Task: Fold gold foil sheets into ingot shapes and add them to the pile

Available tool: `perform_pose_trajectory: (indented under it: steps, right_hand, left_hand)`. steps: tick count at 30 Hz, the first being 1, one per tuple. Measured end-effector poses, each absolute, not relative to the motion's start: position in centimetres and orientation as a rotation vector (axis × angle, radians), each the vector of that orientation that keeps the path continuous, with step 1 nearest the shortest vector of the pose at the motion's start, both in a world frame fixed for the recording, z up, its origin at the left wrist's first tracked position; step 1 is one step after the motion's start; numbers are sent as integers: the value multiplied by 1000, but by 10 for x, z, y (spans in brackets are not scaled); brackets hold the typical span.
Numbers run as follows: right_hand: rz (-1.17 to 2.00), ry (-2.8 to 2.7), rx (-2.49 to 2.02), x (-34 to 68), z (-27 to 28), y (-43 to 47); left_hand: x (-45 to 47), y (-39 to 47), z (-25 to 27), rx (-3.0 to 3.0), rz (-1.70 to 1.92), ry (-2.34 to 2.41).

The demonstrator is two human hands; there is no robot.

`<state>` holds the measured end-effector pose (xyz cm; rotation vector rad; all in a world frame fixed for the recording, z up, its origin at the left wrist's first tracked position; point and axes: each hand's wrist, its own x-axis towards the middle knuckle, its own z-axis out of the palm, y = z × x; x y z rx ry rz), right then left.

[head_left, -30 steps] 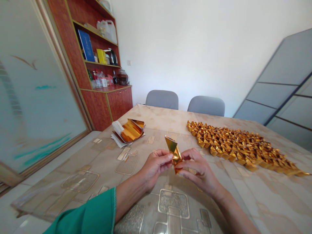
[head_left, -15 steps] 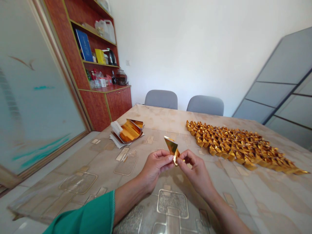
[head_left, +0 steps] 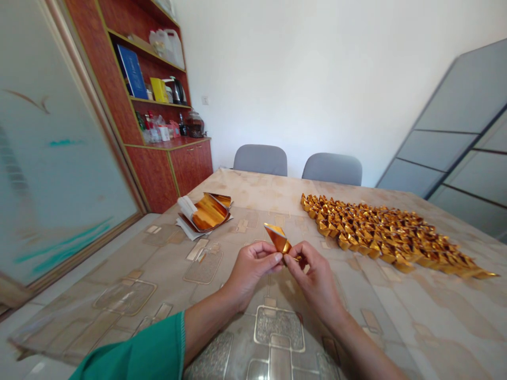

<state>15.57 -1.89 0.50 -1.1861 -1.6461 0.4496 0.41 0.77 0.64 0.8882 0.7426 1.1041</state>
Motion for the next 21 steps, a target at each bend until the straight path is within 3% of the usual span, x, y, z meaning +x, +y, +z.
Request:
perform_pose_trajectory:
  steps: [12,21]
  right_hand:
    - [472,-1691,-1147,158,8,-20]
    - [684,-1600,-1096,159,4,-17]
  left_hand:
    - [2,8,6,905,1073,729]
    - [3,9,2,841,1080,731]
